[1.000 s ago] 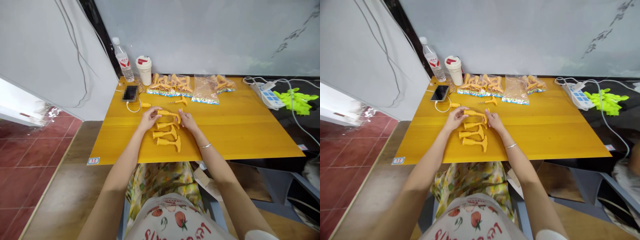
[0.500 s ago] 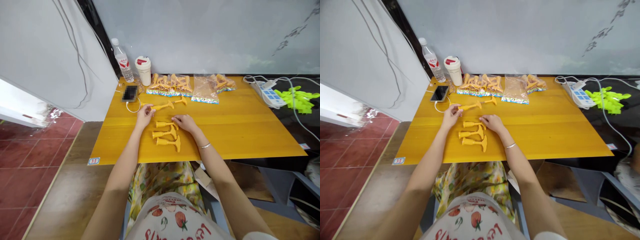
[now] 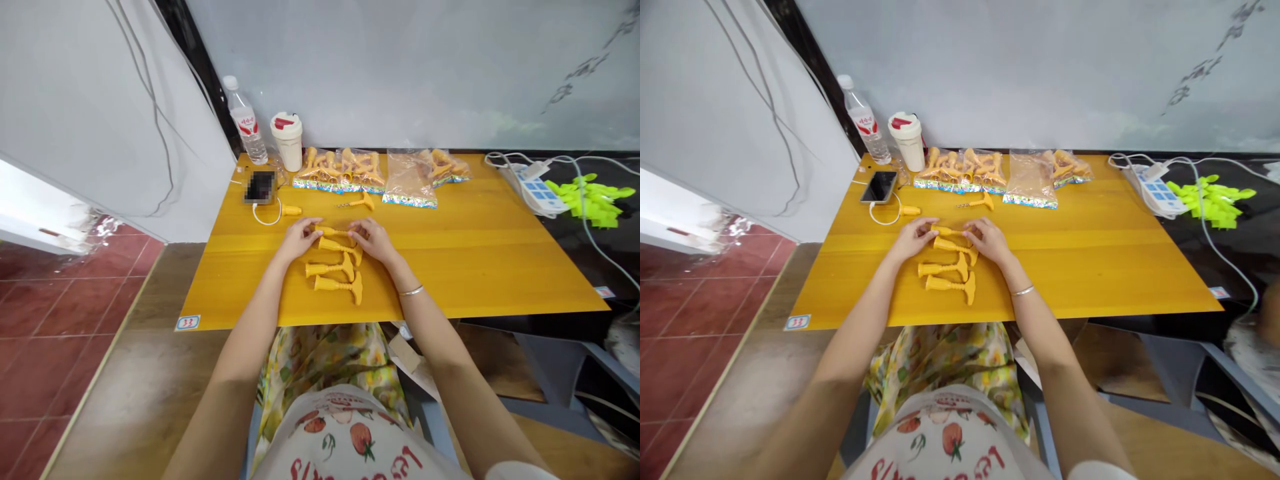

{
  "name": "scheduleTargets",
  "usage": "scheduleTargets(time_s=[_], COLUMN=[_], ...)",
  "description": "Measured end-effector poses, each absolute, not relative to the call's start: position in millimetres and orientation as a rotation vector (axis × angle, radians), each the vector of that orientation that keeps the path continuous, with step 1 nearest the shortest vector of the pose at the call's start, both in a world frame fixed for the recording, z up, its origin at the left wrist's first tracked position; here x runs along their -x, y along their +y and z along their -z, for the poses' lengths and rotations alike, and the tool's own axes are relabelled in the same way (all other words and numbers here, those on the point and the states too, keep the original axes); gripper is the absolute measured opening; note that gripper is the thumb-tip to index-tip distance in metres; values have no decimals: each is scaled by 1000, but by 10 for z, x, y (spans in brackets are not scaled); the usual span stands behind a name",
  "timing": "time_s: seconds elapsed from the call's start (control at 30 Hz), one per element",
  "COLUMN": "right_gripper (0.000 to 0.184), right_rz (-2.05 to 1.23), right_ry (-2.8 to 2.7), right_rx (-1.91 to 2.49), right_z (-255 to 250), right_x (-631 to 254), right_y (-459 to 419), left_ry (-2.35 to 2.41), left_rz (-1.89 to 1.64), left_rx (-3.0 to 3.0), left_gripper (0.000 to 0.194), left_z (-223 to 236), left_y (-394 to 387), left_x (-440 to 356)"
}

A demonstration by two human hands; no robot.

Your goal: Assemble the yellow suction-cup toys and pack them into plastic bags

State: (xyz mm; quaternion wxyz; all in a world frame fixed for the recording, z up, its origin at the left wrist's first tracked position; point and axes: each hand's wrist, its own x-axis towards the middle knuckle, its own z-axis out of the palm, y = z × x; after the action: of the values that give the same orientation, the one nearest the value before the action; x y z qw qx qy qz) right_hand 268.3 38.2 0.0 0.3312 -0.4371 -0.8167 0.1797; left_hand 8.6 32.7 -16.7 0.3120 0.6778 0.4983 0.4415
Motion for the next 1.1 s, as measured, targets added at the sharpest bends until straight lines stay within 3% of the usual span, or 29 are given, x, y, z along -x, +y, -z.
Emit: scheduleTargets(time_s=[0.3,0.83,1.1], right_gripper=[33,29,36], right_rz=[-315,-417,-398], right_ry=[-2451,-2479,-2298], right_rx=[919,800,878], right_z=[-32,-41,-112], right_x=[-2500,-2412,-2447], right_y=[281,228,231], left_ry=[1306,1357,1379], left_rz=[-1162,-1135,-1141], left_rx=[-1782,-1791,-1794], left_gripper=[33,28,30], left_z=[174,165,169], left_y=[338,347,351], left_x=[-92,-138,-154])
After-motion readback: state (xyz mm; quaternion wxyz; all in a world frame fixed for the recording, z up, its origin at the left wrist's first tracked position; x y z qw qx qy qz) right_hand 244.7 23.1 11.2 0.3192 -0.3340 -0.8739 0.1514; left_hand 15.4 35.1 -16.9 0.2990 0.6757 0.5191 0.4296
